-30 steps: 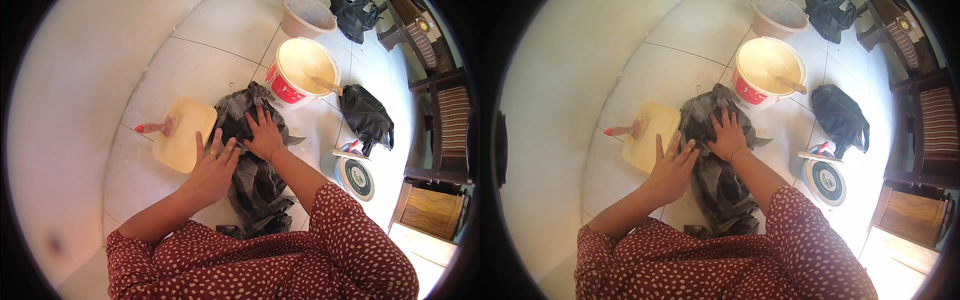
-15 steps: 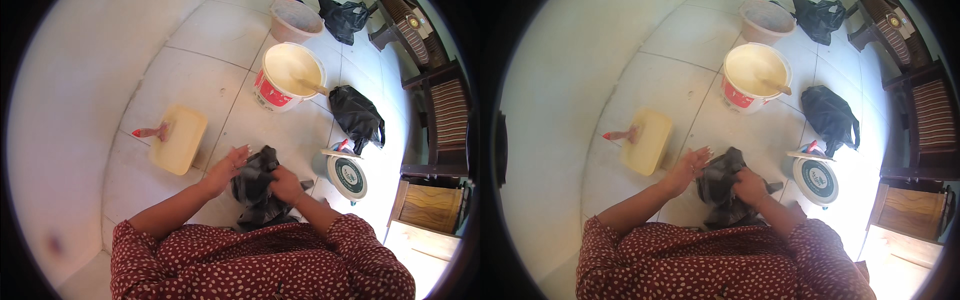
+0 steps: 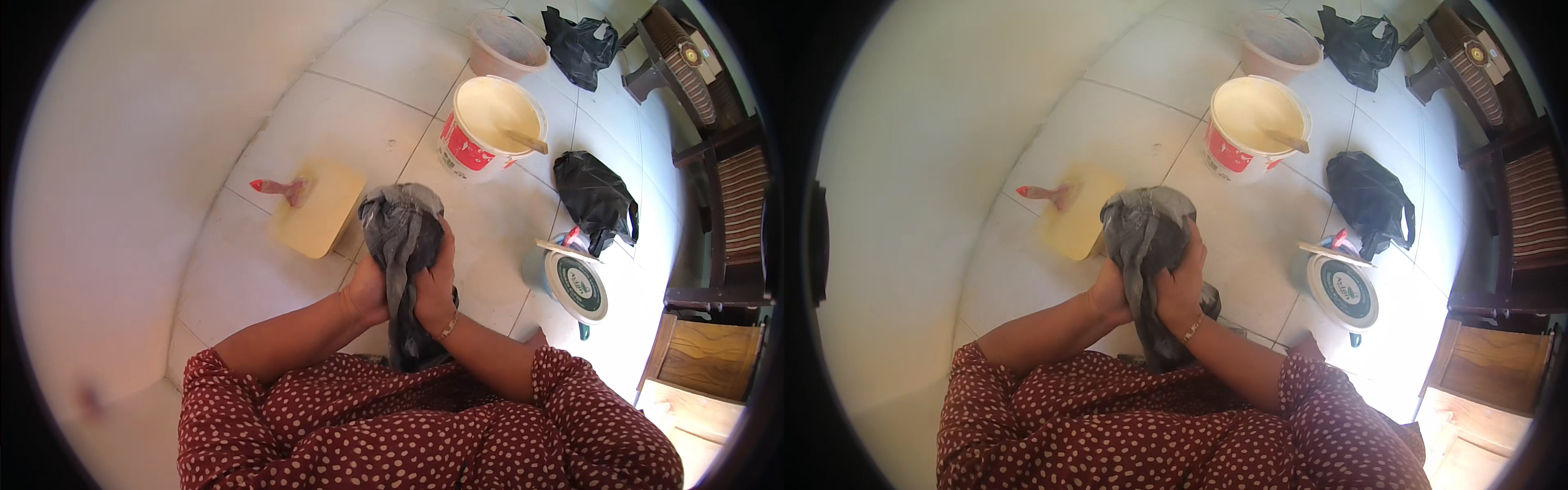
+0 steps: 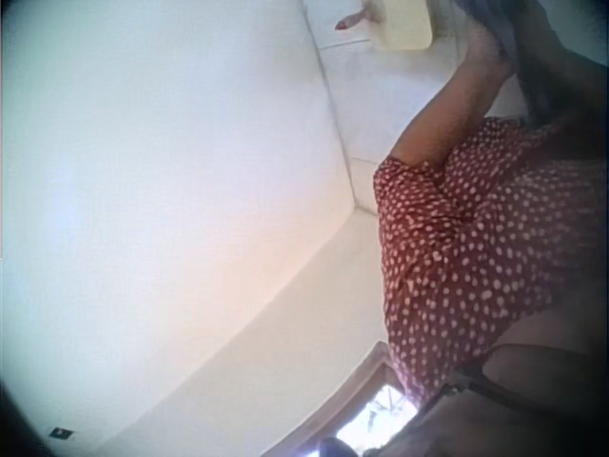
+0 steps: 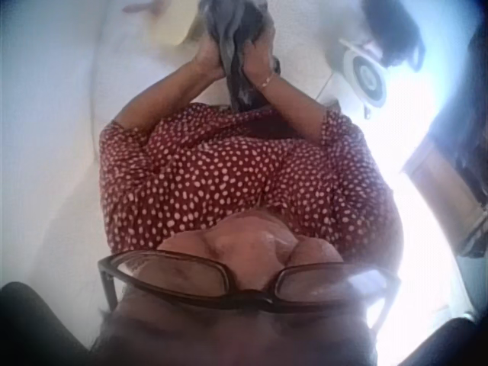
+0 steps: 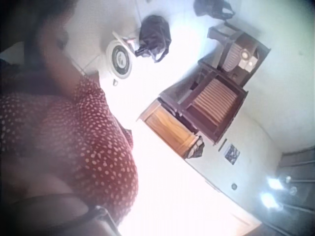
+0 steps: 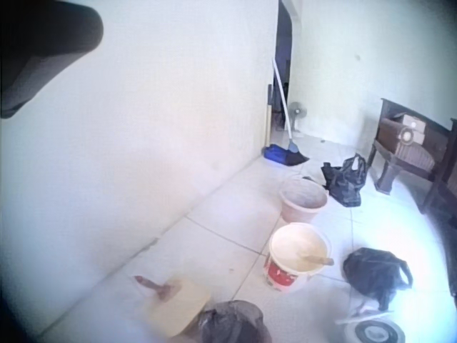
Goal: The person stirs paint in a bucket with a wooden stick, scrapes excess mixture into a plastic container, and cleans their hands using a cloth before picking up the container.
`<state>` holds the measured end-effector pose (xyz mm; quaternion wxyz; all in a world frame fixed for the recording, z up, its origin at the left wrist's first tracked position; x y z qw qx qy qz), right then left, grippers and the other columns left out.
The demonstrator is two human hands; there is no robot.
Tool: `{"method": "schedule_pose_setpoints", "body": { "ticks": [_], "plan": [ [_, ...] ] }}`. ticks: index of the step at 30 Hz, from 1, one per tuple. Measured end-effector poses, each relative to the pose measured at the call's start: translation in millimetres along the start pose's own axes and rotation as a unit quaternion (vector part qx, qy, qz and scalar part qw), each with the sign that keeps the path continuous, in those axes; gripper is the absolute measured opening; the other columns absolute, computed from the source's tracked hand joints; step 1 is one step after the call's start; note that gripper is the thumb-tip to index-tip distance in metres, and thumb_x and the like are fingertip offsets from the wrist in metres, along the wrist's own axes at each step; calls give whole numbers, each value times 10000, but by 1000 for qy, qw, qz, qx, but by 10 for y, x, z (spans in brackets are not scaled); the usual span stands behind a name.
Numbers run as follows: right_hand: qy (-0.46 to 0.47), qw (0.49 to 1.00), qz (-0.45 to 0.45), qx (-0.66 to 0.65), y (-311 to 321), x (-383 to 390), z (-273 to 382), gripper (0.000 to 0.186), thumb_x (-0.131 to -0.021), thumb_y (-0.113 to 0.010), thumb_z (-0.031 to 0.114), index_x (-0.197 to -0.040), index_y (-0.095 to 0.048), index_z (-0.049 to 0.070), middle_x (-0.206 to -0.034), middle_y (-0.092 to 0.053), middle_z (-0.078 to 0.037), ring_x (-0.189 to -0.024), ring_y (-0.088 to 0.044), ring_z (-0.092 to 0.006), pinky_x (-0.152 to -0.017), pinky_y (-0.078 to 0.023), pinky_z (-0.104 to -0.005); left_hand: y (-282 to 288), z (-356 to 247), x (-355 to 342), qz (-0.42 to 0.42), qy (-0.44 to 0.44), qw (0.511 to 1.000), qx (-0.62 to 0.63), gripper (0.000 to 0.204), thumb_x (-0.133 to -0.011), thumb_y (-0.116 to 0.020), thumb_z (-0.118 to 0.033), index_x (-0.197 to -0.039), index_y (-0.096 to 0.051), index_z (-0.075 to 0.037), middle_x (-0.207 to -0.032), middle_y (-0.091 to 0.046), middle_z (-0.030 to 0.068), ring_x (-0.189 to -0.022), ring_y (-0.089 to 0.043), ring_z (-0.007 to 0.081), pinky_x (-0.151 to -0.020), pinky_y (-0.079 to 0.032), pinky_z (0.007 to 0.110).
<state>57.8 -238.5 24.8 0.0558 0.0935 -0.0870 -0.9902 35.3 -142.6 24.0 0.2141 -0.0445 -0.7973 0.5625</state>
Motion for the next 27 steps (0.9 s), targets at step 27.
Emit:
{"method": "schedule_pose_setpoints", "body": {
  "ticks": [27],
  "plan": [
    [-468,722,204,-467,231,-13,-192,392,-912,-529,304,-1192,-525,30,-1105,-622,-111,-933,-627,-223,-848,-511,-344,-294,-210,10,-58,-54,995,-56,634,-969,-250,-537,-1339,-378,-39,-1268,-523,120,-1199,-478,229,-1018,-361,387]
  ]
}}
Point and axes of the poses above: each hand's wrist, its own x-axis away from the middle knuckle, its own y-axis out of the back of the hand, z = x × y, the point moved 3 cm from there along -x, towards the middle knuckle
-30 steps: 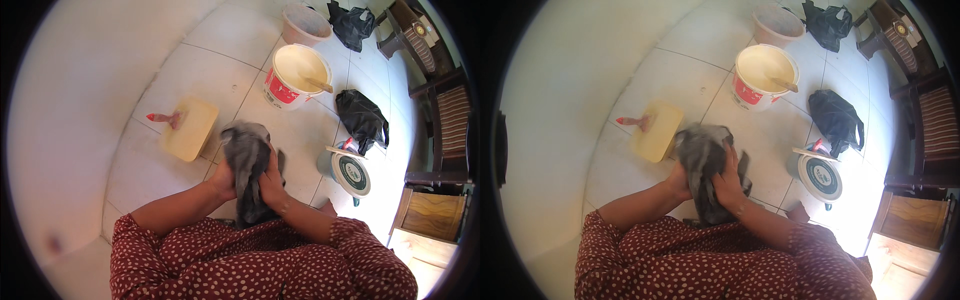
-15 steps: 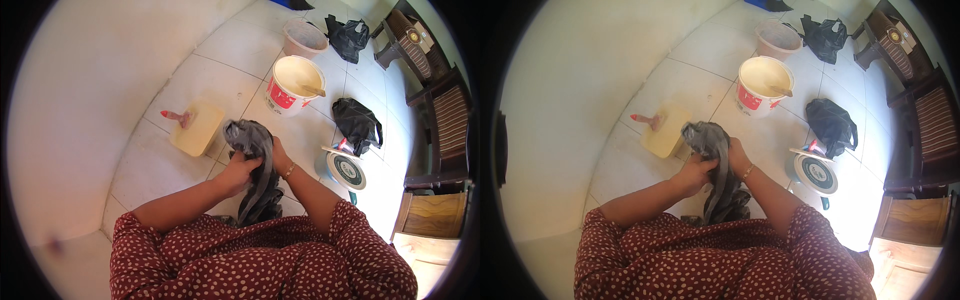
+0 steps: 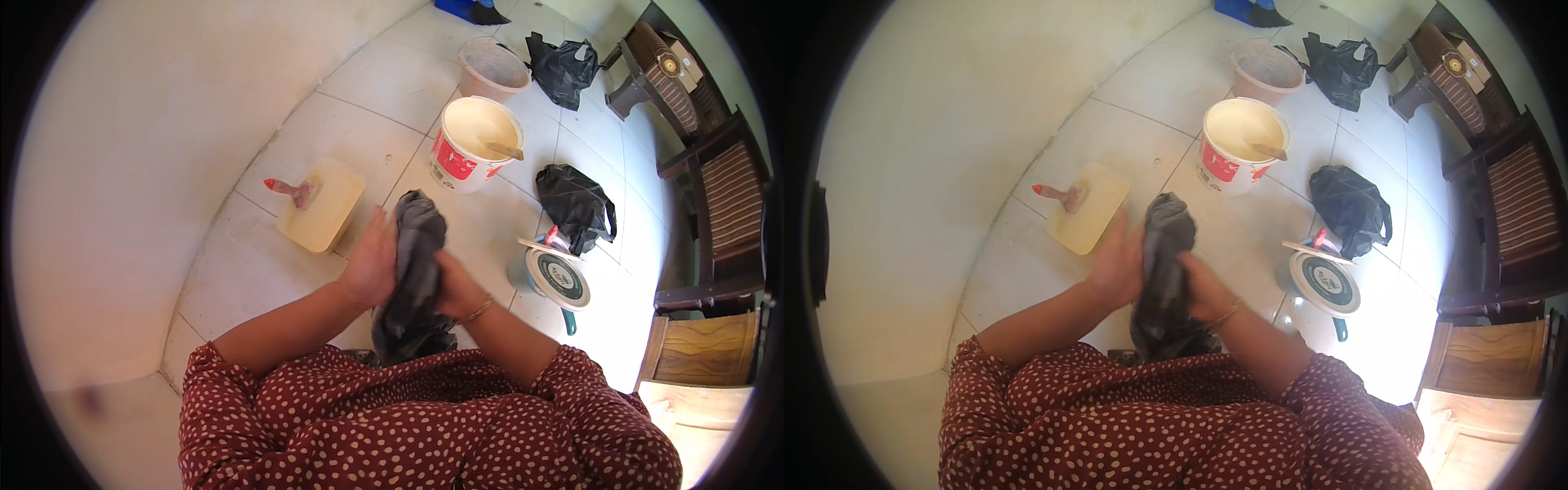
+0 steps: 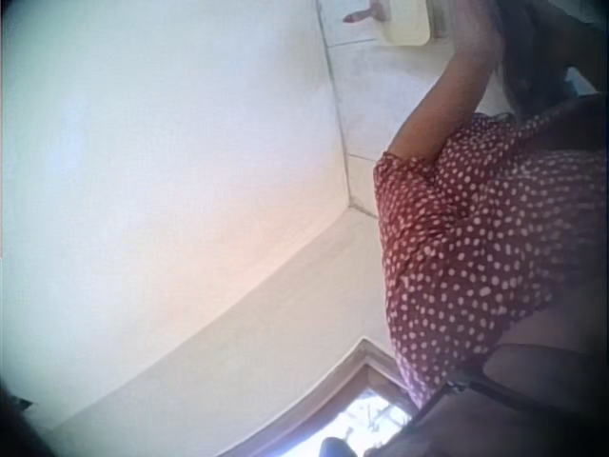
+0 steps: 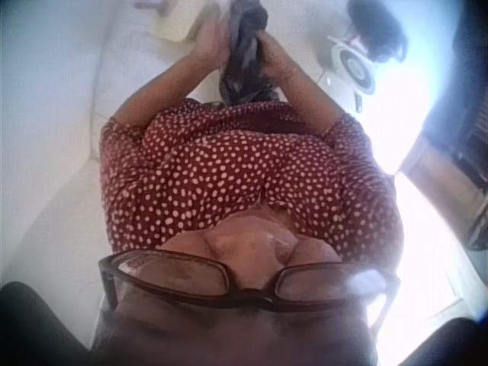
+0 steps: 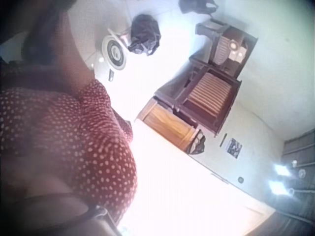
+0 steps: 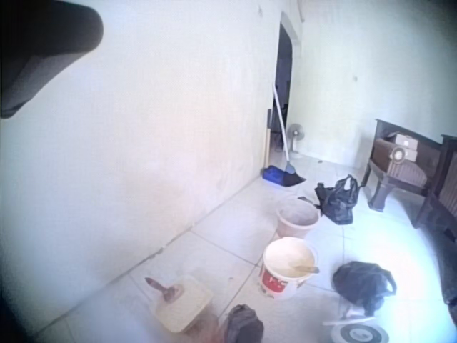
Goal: The person stirs paint in a bucket with a wooden stick, scrapes excess mixture into a plastic container, and cleans their hands using a cloth before picking up the container.
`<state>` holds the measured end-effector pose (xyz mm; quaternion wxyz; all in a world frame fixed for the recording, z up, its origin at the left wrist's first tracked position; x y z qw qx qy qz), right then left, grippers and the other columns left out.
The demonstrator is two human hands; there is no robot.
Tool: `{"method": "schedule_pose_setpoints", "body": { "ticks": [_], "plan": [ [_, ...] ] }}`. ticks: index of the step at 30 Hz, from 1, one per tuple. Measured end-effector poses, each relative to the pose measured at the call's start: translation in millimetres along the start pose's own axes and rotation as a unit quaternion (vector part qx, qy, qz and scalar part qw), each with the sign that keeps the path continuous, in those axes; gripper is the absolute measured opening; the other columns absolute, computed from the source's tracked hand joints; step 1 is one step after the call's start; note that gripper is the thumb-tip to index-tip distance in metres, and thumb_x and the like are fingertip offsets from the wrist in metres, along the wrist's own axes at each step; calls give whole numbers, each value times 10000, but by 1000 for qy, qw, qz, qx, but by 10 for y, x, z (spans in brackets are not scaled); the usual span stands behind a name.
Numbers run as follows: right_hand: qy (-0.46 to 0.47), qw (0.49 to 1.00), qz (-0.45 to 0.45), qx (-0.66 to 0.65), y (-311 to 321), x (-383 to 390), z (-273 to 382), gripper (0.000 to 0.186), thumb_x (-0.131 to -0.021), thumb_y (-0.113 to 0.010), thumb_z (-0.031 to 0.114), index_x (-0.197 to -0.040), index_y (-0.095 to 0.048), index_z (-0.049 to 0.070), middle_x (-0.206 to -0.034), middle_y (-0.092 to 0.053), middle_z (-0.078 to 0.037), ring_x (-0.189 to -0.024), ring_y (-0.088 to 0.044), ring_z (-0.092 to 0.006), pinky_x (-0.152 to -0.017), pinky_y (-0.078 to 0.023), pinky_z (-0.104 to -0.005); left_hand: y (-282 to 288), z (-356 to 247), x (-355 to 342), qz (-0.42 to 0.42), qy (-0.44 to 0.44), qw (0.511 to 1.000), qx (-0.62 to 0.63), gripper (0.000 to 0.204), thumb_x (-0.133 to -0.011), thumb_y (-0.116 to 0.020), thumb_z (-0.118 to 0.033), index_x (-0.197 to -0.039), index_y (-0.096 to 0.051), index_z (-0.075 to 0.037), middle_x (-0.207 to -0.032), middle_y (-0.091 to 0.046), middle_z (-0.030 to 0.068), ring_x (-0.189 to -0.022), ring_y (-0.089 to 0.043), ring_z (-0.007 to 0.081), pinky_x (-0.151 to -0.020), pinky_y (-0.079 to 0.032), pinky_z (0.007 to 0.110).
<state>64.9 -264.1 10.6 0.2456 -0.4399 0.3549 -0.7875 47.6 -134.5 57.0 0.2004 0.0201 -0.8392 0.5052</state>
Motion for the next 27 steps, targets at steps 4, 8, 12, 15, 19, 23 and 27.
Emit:
{"method": "schedule_pose_setpoints", "body": {
  "ticks": [4,8,12,15,19,23,27],
  "plan": [
    [117,967,-201,109,-358,-176,-45,341,-892,-540,224,-1147,-537,-3,-1024,-634,-111,-874,-628,-209,-786,-509,-335,-105,123,19,26,-21,996,-77,547,-991,-271,-473,-1281,-463,-51,-1267,-524,89,-1170,-489,212,-1016,-365,342],
    [248,931,-193,188,-421,-287,164,325,-812,-588,177,-1018,-592,-74,-919,-643,-114,-809,-623,-208,-708,-488,-304,-176,-21,52,39,4,998,-42,514,-998,-282,-439,-1283,-457,-48,-1253,-534,91,-1170,-487,212,-1017,-365,353],
    [139,922,-229,278,-97,-541,256,342,-810,-561,215,-965,-612,-86,-862,-649,-127,-774,-626,-216,-673,-484,-312,-76,-25,-22,56,-39,994,-85,534,-1001,-247,-442,-1365,-354,-66,-1341,-455,104,-1197,-470,226,-1033,-343,391],
    [135,927,-210,278,142,-599,331,383,-857,-525,271,-1026,-606,-63,-922,-653,-146,-808,-637,-241,-712,-507,-335,-135,-84,29,64,-40,991,-108,572,-999,-216,-453,-1451,-169,-105,-1426,-355,109,-1244,-420,260,-1052,-308,427],
    [110,993,-6,37,167,-429,562,386,-948,-417,307,-1152,-558,11,-1091,-622,-125,-989,-611,-269,-909,-485,-399,74,-70,-70,121,3,944,307,642,-995,-236,-451,-1475,15,-108,-1500,-138,125,-1310,-321,340,-1088,-248,428],
    [51,998,15,19,31,-212,262,437,-950,-423,341,-1194,-537,-4,-1161,-590,-129,-1076,-568,-275,-939,-454,-390,225,75,-239,187,56,534,823,722,-989,-296,-441,-1460,113,-77,-1541,92,146,-1357,-230,428,-1120,-198,407],
    [196,861,-168,439,12,-282,136,400,-864,-553,317,-1036,-584,-42,-966,-630,-109,-879,-590,-167,-768,-486,-336,-51,188,165,-143,292,-303,896,828,-906,-485,-374,-1443,13,13,-1512,55,239,-1250,-349,485,-1040,-315,474]
  ]
}}
Point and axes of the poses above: each hand's wrist, its own x-axis away from the middle knuckle, its own y-axis out of the back of the hand, z = x × y, the point moved 3 cm from there along -x, towards the middle knuckle
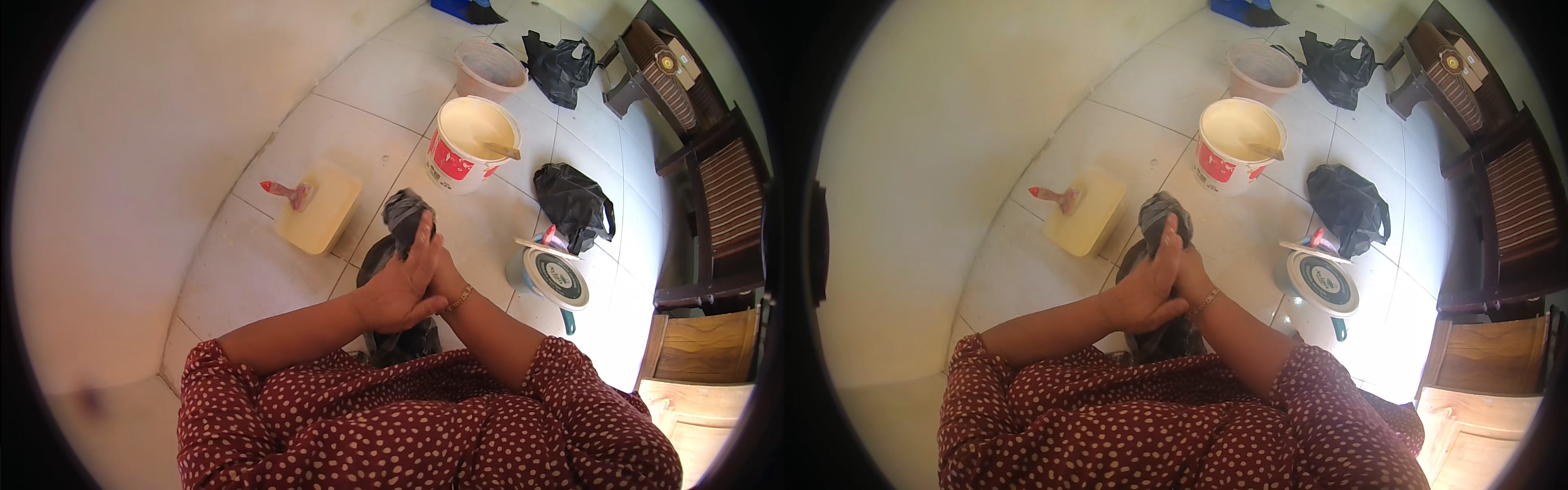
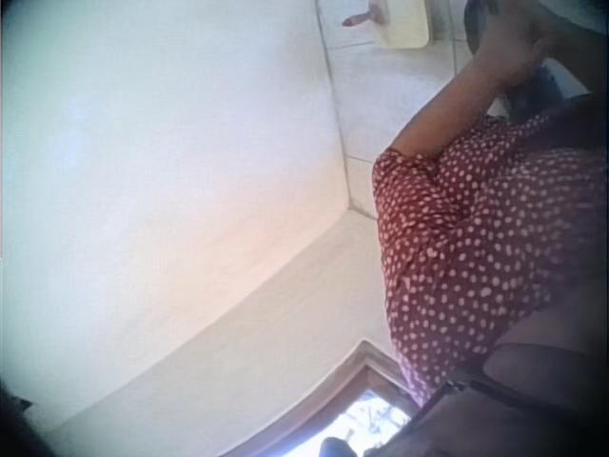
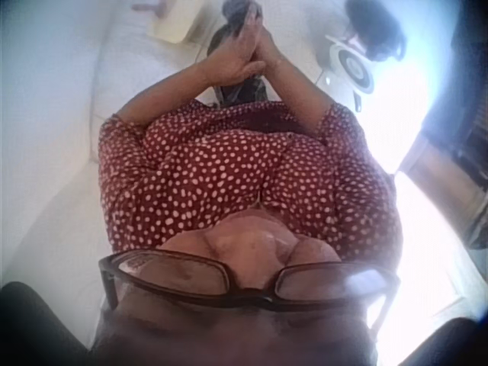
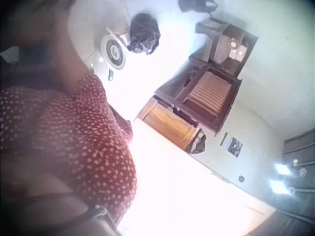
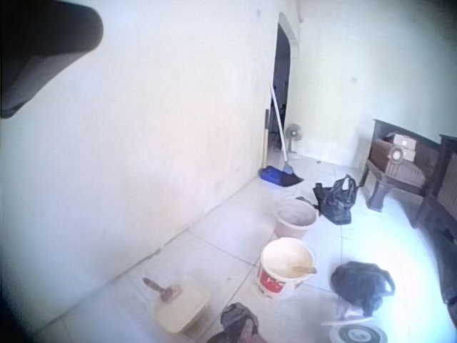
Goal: The person stirs paint in a bucket with a wooden stick, scrapes excess mixture into a plastic container, and cleans their hands using a cloth before picking up the container.
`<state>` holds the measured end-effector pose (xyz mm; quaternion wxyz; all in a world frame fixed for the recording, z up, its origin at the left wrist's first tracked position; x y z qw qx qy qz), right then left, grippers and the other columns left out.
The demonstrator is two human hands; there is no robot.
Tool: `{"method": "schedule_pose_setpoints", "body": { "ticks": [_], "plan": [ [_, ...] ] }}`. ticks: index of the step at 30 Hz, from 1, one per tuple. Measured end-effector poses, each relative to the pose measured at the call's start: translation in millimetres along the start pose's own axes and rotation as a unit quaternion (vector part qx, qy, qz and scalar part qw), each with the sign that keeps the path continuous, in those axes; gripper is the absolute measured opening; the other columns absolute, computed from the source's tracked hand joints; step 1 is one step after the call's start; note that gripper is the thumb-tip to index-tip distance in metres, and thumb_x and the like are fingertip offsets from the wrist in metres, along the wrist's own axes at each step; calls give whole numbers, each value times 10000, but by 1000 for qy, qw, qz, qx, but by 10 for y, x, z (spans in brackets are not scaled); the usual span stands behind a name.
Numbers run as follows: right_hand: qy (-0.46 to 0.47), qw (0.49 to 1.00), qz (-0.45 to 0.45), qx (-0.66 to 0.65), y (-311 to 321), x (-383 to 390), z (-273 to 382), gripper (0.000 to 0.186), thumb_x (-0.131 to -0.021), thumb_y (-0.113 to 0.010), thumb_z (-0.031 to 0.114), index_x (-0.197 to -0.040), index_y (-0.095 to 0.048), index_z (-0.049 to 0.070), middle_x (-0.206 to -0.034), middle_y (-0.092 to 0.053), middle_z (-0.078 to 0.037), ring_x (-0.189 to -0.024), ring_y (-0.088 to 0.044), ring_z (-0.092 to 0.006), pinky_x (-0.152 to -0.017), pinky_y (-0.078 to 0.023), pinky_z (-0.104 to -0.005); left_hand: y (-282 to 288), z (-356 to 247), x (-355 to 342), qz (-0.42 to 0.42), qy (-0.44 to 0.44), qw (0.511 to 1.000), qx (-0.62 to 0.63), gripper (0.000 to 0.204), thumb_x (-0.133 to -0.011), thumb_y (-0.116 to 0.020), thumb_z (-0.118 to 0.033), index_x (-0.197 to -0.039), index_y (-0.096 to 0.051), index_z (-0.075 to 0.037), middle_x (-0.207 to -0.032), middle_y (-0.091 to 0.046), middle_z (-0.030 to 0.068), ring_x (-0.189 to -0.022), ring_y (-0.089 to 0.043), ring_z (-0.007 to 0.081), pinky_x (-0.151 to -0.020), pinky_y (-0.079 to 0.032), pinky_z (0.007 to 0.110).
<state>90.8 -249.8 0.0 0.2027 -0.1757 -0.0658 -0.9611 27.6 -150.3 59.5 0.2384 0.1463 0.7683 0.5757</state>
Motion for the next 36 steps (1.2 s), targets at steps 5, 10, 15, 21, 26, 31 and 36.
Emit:
{"method": "schedule_pose_setpoints", "body": {
  "ticks": [5,10,15,21,26,31,36],
  "plan": [
    [148,959,104,218,223,-104,-57,320,-821,-586,295,-848,-605,-23,-834,-634,-99,-769,-583,-147,-658,-470,-333,208,-48,16,65,-49,977,195,812,-901,-484,-415,-1396,-95,98,-1364,-289,355,-1103,-451,517,-910,-407,511],
    [-62,987,147,34,569,-78,-307,281,-843,-563,266,-899,-622,-3,-877,-654,-112,-776,-626,-201,-689,-501,-347,163,43,84,13,-104,935,340,768,-901,-458,-444,-1412,-163,48,-1208,-503,292,-1047,-519,452,-902,-426,436],
    [-202,876,159,-408,638,201,222,363,-928,-485,255,-1182,-538,1,-1090,-619,-123,-948,-625,-231,-862,-505,-359,184,82,180,-59,-35,974,217,743,-899,-425,-502,-1389,-278,37,-1251,-496,255,-1128,-475,461,-1003,-277,570],
    [-220,927,146,-265,355,119,-125,315,-912,-524,138,-1190,-527,-8,-1091,-618,-127,-930,-631,-218,-806,-529,-347,-70,-182,13,116,-47,989,76,600,-885,-482,-432,-1261,-441,33,-1212,-519,236,-1140,-449,473,-1019,-108,681],
    [-219,961,136,-100,299,286,-134,306,-903,-515,177,-1111,-588,-34,-1031,-634,-127,-891,-629,-188,-753,-518,-323,-329,-72,177,79,-83,988,106,350,-818,-595,-255,-1066,-559,-11,-1036,-598,191,-1086,-519,398,-1025,-266,560],
    [-139,962,185,143,358,317,38,350,-873,-535,235,-1036,-619,-63,-975,-656,-139,-866,-632,-187,-732,-503,-316,-164,-27,172,-10,20,951,309,145,-758,-683,-156,-838,-634,-45,-774,-642,69,-753,-647,245,-705,-511,341],
    [-47,931,137,334,779,-19,4,457,-844,-533,328,-1085,-602,-53,-956,-664,-196,-862,-648,-297,-779,-492,-374,-157,257,311,72,273,855,435,292,-782,-725,-299,-863,-646,-30,-840,-643,88,-729,-651,180,-615,-518,309]
  ]
}}
Point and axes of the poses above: each hand's wrist, its own x-axis away from the middle knuckle, its own y-axis out of the back of the hand, z = x × y, the point moved 3 cm from there along -x, towards the middle knuckle
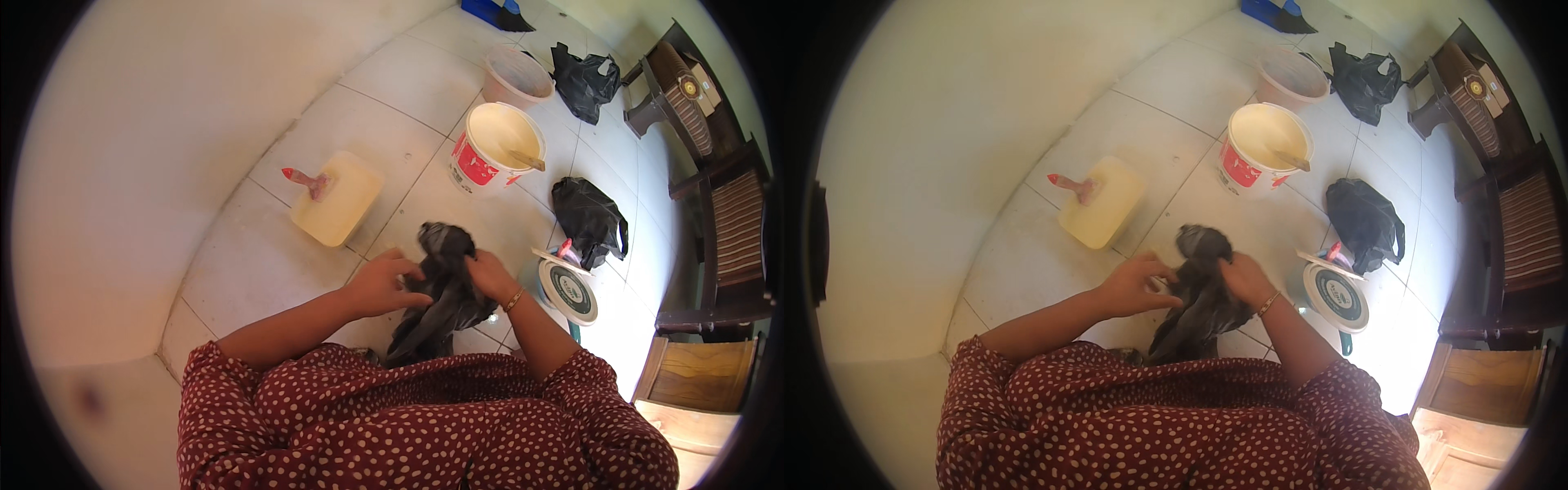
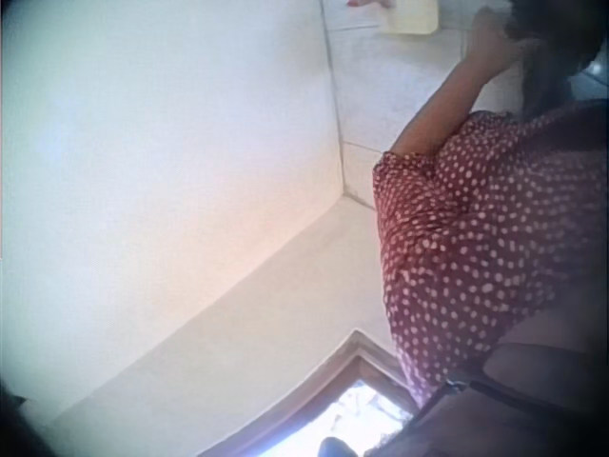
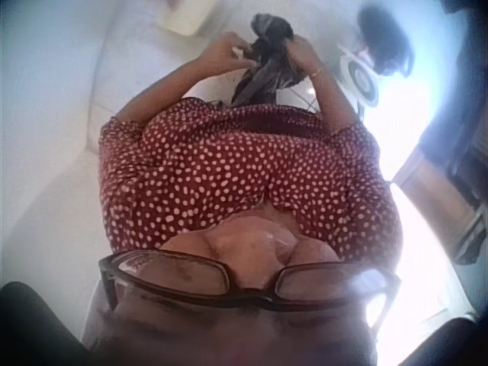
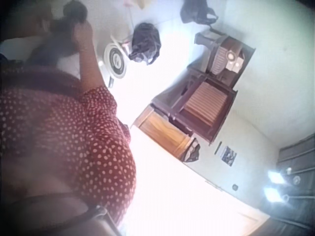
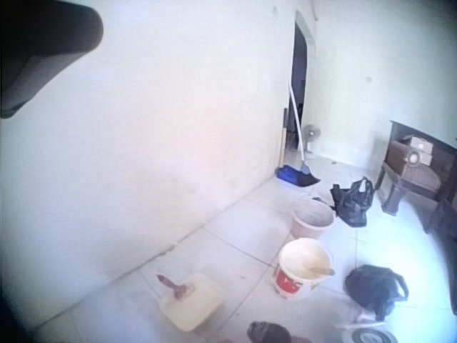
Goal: The person stirs paint in a bucket with a wooden stick, scrapes excess mixture into a plastic container, and cleans their hands using a cloth before picking up the container.
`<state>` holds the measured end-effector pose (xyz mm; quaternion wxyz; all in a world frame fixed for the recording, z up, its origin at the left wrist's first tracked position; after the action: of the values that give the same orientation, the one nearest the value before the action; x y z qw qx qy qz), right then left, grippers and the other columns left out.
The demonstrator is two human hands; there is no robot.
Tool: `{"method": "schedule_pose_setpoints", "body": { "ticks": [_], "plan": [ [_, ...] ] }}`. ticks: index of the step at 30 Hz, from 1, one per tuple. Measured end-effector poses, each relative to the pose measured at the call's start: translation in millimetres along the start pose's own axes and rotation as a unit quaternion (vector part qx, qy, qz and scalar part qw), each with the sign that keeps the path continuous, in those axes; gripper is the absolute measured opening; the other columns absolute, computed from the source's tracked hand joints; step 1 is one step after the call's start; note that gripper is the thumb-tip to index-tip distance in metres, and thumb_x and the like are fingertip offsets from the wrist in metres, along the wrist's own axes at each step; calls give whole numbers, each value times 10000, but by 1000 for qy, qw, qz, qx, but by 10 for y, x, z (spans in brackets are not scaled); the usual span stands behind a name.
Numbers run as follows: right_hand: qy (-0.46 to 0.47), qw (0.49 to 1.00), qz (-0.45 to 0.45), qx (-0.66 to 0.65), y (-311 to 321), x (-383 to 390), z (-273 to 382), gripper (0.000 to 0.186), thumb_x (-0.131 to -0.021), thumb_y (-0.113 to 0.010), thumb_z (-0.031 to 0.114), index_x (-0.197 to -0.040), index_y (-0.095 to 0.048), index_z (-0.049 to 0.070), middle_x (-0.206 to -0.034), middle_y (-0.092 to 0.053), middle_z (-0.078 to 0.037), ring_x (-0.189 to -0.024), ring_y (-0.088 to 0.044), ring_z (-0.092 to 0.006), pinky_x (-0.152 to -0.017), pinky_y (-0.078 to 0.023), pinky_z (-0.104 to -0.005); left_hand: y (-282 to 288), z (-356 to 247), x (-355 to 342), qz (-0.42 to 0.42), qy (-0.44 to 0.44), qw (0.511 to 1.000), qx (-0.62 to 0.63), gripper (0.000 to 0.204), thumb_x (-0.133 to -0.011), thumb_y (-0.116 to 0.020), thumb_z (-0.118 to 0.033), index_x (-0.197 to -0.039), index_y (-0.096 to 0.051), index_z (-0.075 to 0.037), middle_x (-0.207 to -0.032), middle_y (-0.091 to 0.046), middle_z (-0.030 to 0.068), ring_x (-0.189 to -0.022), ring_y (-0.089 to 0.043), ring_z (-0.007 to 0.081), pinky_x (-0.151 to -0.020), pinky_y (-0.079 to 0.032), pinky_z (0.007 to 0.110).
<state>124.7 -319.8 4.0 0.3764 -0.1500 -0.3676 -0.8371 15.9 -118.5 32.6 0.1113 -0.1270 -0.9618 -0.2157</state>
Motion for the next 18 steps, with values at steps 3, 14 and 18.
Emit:
{"method": "schedule_pose_setpoints", "body": {
  "ticks": [3,14,18],
  "plan": [
    [-92,976,-103,169,146,-87,50,577,-850,-511,413,-1232,-513,-20,-1150,-586,-255,-976,-595,-403,-839,-468,-418,130,604,123,65,169,983,36,403,-810,-701,-356,-982,-627,0,-996,-608,150,-774,-658,204,-630,-538,325],
    [122,902,-128,394,-1038,-190,-256,731,-824,-595,404,-1385,-340,11,-1458,-171,-302,-1257,-275,-555,-1071,-231,-554,726,1597,819,-391,272,737,480,619,-901,-571,-274,-1339,-270,42,-1221,-404,208,-1033,-540,377,-817,-518,447],
    [186,886,-157,395,-774,-738,-255,657,-834,-593,317,-1384,-367,38,-1444,-217,-291,-1250,-301,-519,-1076,-236,-533,903,1546,678,-385,244,749,482,553,-903,-561,-223,-1304,-316,67,-1238,-391,206,-1034,-538,384,-827,-519,450]
  ]
}}
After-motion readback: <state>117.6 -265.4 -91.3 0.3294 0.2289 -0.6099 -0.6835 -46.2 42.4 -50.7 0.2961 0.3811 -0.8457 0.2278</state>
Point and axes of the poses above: each hand's wrist, its own x-axis away from the middle knuckle, its own y-axis out of the back of the hand, z = x × y, the point moved 3 cm from there along -x, towards the middle knuckle
